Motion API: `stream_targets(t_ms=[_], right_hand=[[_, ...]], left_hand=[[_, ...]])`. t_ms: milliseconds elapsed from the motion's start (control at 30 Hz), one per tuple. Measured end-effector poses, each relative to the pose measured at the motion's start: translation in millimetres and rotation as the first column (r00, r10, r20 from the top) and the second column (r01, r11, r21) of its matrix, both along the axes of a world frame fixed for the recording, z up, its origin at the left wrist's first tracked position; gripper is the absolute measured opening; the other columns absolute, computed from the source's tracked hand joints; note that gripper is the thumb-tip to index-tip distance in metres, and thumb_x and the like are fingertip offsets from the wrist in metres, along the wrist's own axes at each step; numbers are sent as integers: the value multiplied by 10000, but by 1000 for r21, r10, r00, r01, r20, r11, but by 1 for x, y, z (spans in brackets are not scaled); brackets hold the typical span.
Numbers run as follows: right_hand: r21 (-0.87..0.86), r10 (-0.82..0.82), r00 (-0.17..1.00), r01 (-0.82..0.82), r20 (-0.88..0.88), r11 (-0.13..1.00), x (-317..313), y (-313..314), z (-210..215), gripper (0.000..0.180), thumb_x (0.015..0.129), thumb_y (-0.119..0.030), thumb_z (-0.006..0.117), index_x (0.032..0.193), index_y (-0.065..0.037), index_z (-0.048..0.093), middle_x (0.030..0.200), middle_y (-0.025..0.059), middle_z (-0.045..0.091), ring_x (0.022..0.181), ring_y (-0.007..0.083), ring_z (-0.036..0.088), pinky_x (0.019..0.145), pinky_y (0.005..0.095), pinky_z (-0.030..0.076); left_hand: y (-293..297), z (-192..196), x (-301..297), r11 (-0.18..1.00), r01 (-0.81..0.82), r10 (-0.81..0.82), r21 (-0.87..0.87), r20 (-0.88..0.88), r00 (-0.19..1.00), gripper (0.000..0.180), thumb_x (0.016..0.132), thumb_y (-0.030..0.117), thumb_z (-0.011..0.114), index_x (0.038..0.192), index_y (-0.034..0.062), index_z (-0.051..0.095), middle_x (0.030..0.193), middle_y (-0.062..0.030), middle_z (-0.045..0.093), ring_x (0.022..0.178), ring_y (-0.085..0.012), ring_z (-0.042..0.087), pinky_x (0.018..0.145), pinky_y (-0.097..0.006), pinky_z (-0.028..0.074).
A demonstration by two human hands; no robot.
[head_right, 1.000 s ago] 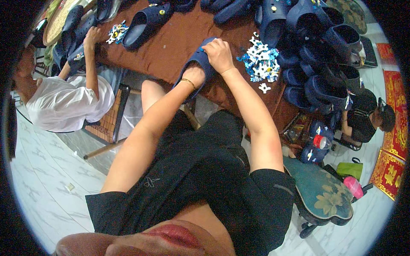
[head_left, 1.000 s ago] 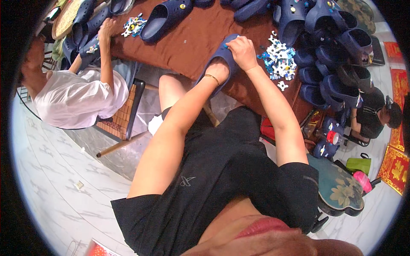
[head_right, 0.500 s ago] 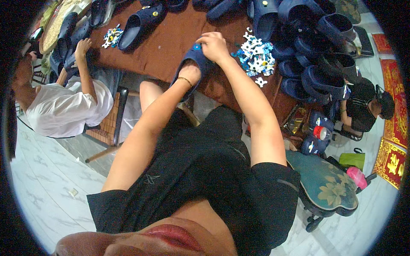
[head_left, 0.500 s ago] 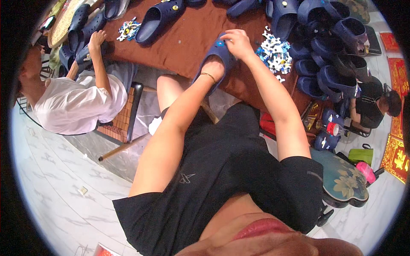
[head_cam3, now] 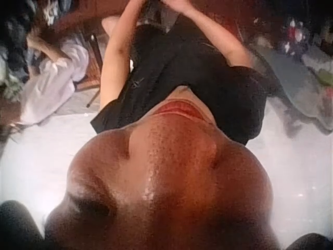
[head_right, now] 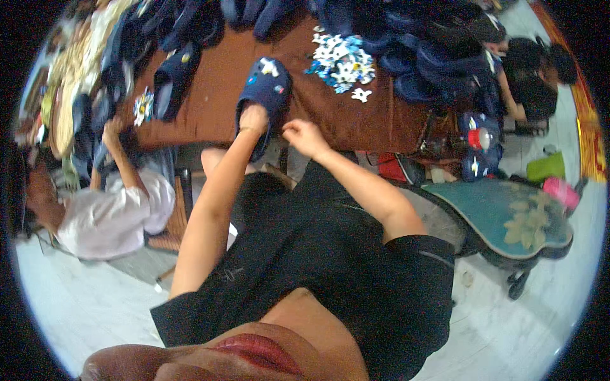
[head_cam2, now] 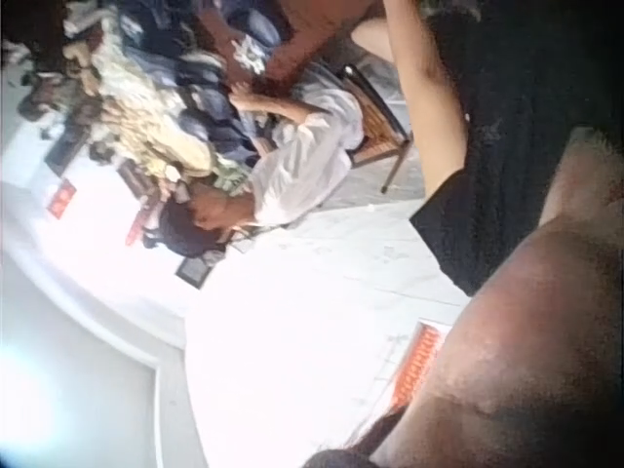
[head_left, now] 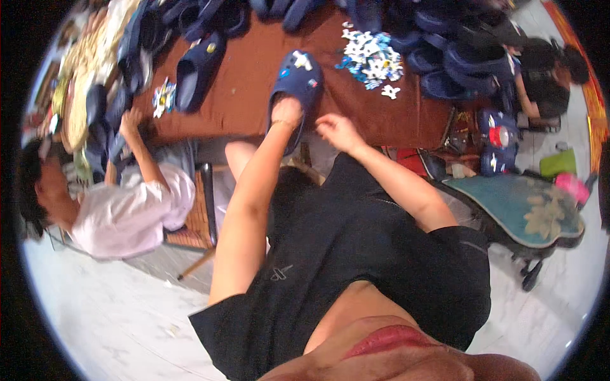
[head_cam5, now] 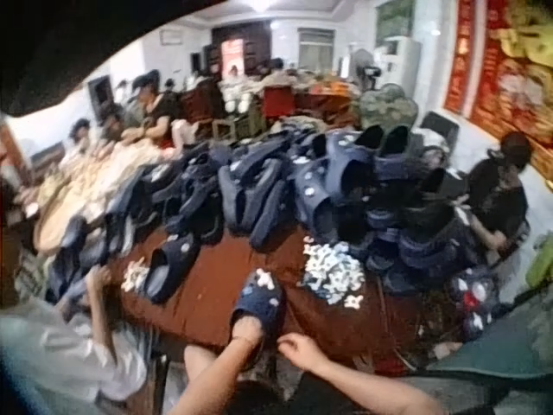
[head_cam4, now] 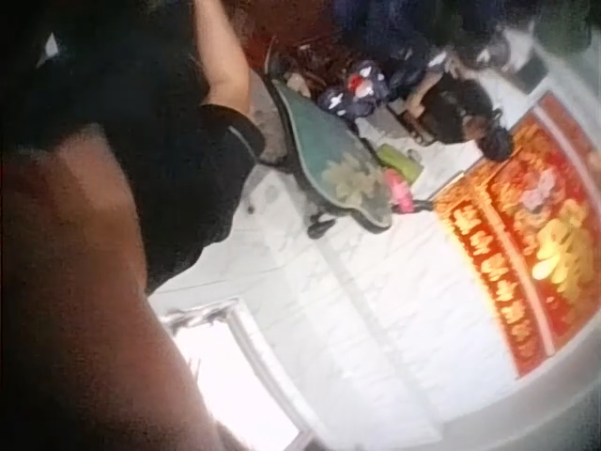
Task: Attaching decorative charms to foam clogs.
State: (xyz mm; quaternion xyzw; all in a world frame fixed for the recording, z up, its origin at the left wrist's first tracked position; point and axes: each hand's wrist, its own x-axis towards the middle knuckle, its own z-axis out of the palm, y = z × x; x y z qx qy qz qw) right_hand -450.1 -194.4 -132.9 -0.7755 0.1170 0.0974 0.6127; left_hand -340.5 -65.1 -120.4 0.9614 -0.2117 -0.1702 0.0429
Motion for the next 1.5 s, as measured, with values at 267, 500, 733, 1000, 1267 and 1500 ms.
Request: stream_targets(t_ms=[267,500,733,1000,1267,1500], right_hand=[[-267,55,998,-51,10,962,-19,21,9,844,599,-343,705,1208,65,287,1031,217,533,934,265,538,808,346,425],[-10,-376,888,392,265,920,-39,-35,-24,657,565,-200,688,1095,38,382,1020,257,514,972,354,507,808,395,419],[-489,-549,784,615,290,619,-113,-142,32,349,684,-226,505,966,-24,470,781,241,566,728,410,546,637,479,421],[-839,-488,825,460,284,290,-161,-179,40,481,674,-232,522,1114,-60,435,898,196,577,764,354,567,678,430,451],[-729,-386,827,551,409,406,-86,-193,55,428,683,-213,521,1081,-61,481,865,189,586,766,343,570,673,411,449],[-149,-407,786,523,466,839,8,-147,62,373,686,-196,487,968,43,528,802,206,587,756,259,590,688,335,436]], left_hand=[[-19,-27,-10,840,402,-88,-364,640,764,192,695,179,537,781,48,647,872,-153,613,885,-279,569,787,-369,433],[-84,63,-61,785,532,-475,-319,242,846,138,677,125,564,762,18,546,811,-225,559,750,-374,533,659,-434,438],[-88,59,-95,377,679,-580,-630,411,704,274,705,76,543,977,41,536,1034,-147,517,933,-301,502,810,-379,410],[-80,22,-78,546,604,-524,-581,326,787,290,724,88,534,1011,51,528,1071,-153,504,967,-315,482,839,-385,399],[-56,10,-77,608,536,-455,-585,296,840,305,711,89,547,1013,51,530,1065,-154,505,962,-319,482,831,-392,399],[4,-8,-35,726,248,8,-642,369,929,281,757,112,524,1028,41,526,1090,-153,493,1013,-317,445,878,-388,352]])
